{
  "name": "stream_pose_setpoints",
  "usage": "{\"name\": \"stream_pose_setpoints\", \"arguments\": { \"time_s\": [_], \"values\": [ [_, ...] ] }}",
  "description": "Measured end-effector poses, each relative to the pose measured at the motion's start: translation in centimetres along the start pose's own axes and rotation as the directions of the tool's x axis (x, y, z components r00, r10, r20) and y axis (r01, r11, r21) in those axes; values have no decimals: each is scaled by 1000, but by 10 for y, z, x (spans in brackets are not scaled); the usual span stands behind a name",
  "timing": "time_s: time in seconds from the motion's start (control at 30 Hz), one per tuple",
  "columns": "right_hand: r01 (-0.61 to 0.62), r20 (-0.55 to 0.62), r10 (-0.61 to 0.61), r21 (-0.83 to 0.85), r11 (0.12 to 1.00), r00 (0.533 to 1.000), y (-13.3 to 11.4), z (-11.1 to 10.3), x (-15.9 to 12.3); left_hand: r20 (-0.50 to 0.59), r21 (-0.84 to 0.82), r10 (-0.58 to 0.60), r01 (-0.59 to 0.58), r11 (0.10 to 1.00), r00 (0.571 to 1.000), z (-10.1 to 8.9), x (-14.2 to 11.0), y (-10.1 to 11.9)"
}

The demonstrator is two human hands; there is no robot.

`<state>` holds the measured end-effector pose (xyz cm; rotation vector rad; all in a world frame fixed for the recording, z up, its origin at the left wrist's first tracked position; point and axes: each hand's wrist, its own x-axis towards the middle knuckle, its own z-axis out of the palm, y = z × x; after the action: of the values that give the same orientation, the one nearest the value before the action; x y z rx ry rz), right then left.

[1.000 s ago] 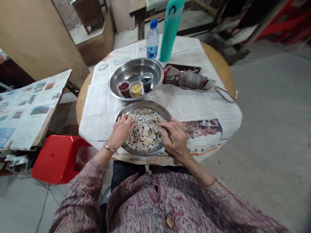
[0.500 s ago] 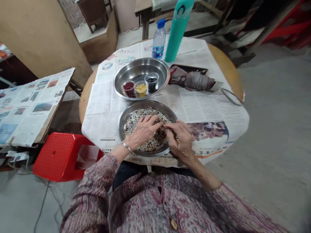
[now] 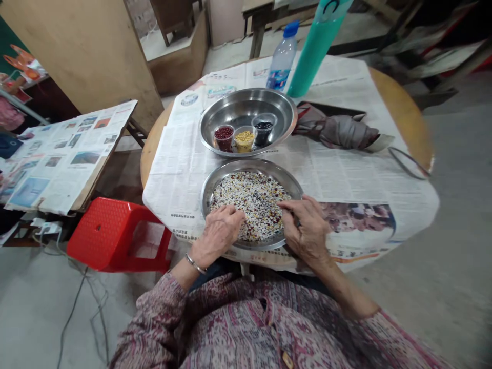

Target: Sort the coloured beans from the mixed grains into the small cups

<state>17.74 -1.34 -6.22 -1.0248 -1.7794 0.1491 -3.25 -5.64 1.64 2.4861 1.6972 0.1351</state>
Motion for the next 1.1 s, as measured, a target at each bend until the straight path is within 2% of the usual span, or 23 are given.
{"name": "stream_pose_setpoints", "arguments": {
  "time_s": [0.07,0.13,0.23,0.3,0.4,0.5,0.7,0.73,0.83,0.9,0.93,1.0,1.1],
  "values": [
    [46,29,-45,-31,998,999,-2,-3,2,-82,-45,37,-41,998,996,5,-11,-3],
    [100,112,-87,-112,989,990,-7,-6,8,-209,-87,65,-85,993,976,12,-20,-9],
    [150,296,-69,-262,953,953,-16,-10,23,-401,-135,74,-139,981,913,24,-27,-19],
    [159,393,-10,-348,924,919,-21,-10,33,-480,-154,69,-161,975,875,31,-29,-23],
    [175,513,81,-432,885,855,-26,-6,41,-513,-166,51,-158,973,857,38,-30,-25],
    [176,613,108,-384,906,783,-35,-1,38,-513,-166,40,-145,975,857,41,-29,-25],
    [71,718,5,-76,995,696,-63,7,30,-539,-162,41,-152,975,841,42,-29,-27],
    [65,742,-11,-43,997,670,-67,8,31,-551,-164,39,-154,974,834,43,-29,-27],
    [80,829,-75,37,996,554,-70,11,36,-568,-174,27,-152,973,823,44,-30,-29],
    [122,857,-100,44,992,506,-67,15,40,-557,-176,18,-140,974,830,45,-30,-30],
    [151,859,-99,26,988,502,-64,17,42,-551,-175,16,-134,975,834,45,-30,-30],
    [195,846,-67,-44,980,529,-57,21,48,-541,-168,20,-131,977,841,45,-30,-31],
    [190,778,15,-171,967,628,-46,23,59,-552,-167,27,-142,976,834,45,-29,-32]
  ]
}}
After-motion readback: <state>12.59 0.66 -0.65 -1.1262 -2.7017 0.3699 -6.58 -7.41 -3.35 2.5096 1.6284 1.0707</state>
